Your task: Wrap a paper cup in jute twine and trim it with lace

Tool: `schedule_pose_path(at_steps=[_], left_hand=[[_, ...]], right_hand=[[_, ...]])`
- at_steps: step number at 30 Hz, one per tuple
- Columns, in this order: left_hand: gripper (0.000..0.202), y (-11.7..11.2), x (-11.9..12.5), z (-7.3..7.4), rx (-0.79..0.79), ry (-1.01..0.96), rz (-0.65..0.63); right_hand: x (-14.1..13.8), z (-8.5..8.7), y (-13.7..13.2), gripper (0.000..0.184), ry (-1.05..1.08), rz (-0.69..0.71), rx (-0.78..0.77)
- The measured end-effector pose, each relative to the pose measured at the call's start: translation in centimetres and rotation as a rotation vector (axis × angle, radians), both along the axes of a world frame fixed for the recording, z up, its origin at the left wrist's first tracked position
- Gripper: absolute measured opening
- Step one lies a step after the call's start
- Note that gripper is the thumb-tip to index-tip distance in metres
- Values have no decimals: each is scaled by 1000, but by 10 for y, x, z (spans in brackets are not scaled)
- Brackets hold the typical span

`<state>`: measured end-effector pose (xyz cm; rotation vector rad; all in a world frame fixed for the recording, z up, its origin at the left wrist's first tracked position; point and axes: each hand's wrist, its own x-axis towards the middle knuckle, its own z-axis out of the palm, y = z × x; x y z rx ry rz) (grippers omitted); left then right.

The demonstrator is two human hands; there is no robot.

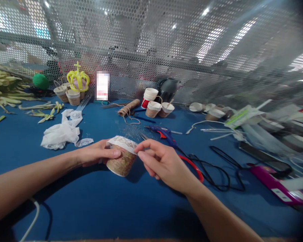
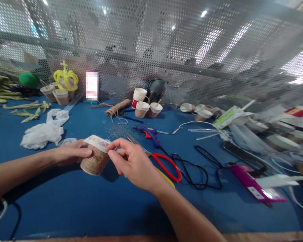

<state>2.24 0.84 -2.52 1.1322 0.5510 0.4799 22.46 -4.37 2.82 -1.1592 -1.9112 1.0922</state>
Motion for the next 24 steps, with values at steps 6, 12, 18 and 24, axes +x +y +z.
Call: schedule_pose_path(at_steps=[6,12,18,24], left_hand=[[61,-2,1,3,80,69,29],[55,-3,4,5,131,142,77],[51,-6,6,11,189,254,147],[54,-7,6,11,327,393,182]], right_hand=[[0,0,-1,10,-18,23,-12],[-1,-1,-2,11,-45,43,4],[-2,-2,-3,11,-43,55,-19],[-3,-4,-4,14,-52,69,-50]])
